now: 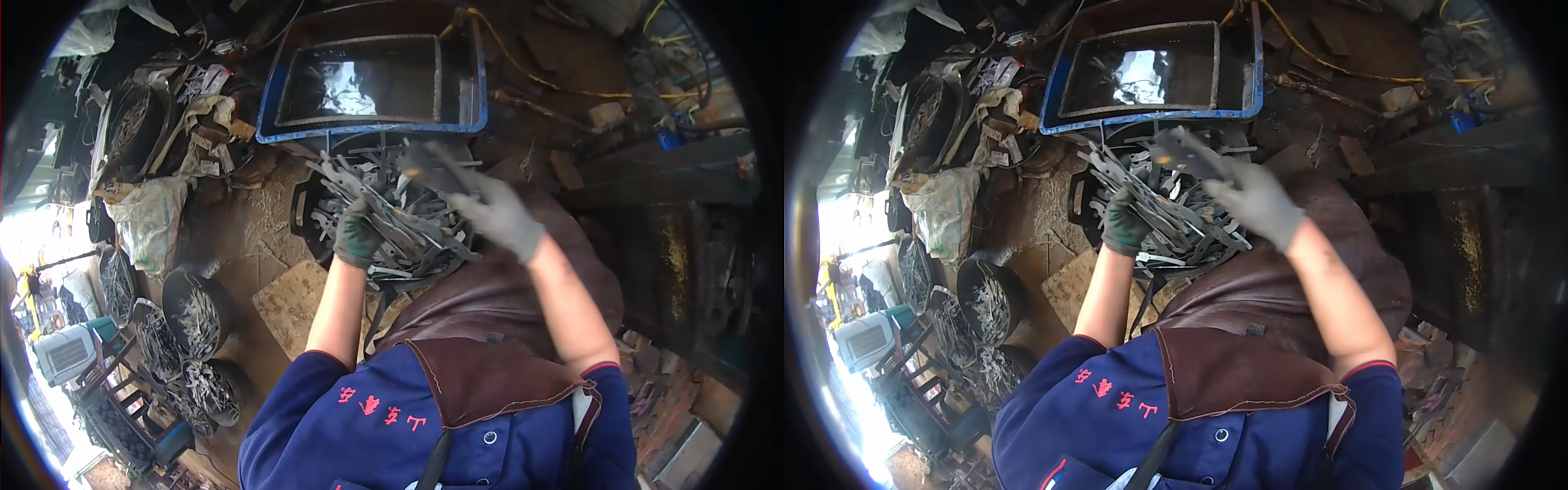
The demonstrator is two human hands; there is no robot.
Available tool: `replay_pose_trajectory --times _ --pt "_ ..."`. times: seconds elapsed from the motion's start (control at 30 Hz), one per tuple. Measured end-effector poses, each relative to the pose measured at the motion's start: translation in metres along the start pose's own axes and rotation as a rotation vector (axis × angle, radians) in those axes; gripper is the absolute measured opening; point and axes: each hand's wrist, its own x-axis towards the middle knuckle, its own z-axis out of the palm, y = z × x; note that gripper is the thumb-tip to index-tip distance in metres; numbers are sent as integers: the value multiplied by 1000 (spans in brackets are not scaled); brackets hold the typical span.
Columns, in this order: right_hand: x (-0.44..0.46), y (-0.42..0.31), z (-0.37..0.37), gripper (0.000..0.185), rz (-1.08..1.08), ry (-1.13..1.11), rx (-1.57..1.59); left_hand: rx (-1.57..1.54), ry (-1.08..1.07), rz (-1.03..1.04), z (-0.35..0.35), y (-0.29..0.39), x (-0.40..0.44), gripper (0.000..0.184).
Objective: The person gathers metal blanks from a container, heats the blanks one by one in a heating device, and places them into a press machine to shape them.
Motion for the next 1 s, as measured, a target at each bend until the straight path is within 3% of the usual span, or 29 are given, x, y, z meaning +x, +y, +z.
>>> replay_pose_trajectory --times 0.03,0.07,0.1,0.17,0.23,0.37,0.43,0.5,0.53,0.57,0.63,0.7,0.73,0.83,0.87,0.9,0.97,1.0 --pt "13 7 18 40 -82 23 -129 -25 48 -67 1 -8 0 48" --pt "21 14 36 45 -185 37 -388 20 -17 35 -4 -20 1 42" --pt "28 23 54 51 -293 50 -647 101 101 164 13 -30 -1 44" --pt "30 28 72 58 -31 -26 -716 -135 -87 58 5 -34 -1 51" --pt "32 29 70 63 67 -141 -652 -274 -83 25 -11 -39 -3 58" --pt "28 34 97 76 160 -74 -844 -95 -6 -61 6 -44 -17 52" --pt "18 9 98 89 154 -198 -996 83 44 -97 11 -43 -20 42" --pt "14 -1 87 92 151 -250 -994 263 14 -106 -29 -33 -12 37" --pt "15 1 78 93 61 -292 -884 142 -115 -95 -33 -31 -12 36" --pt "15 3 68 95 -24 -330 -771 75 -79 -78 -26 -33 -12 37" --pt "15 -5 45 75 15 -364 -584 0 -71 -44 -22 -34 -7 45" --pt "16 29 30 77 -182 -94 -206 -18 -98 -21 -5 -31 1 54" --pt "12 31 19 73 -136 -45 59 -62 -192 -17 9 -27 4 57" --pt "-3 67 9 74 -120 99 166 3 -160 84 31 -25 13 60" --pt "-8 75 11 79 9 38 380 -24 -196 84 40 -25 13 60" --pt "-16 81 11 79 10 46 379 -136 -238 41 49 -25 14 62" --pt "-31 75 17 84 218 -200 887 -98 -222 82 55 -27 18 64" --pt "-36 81 23 88 170 -255 992 -59 -229 90 57 -26 18 66"
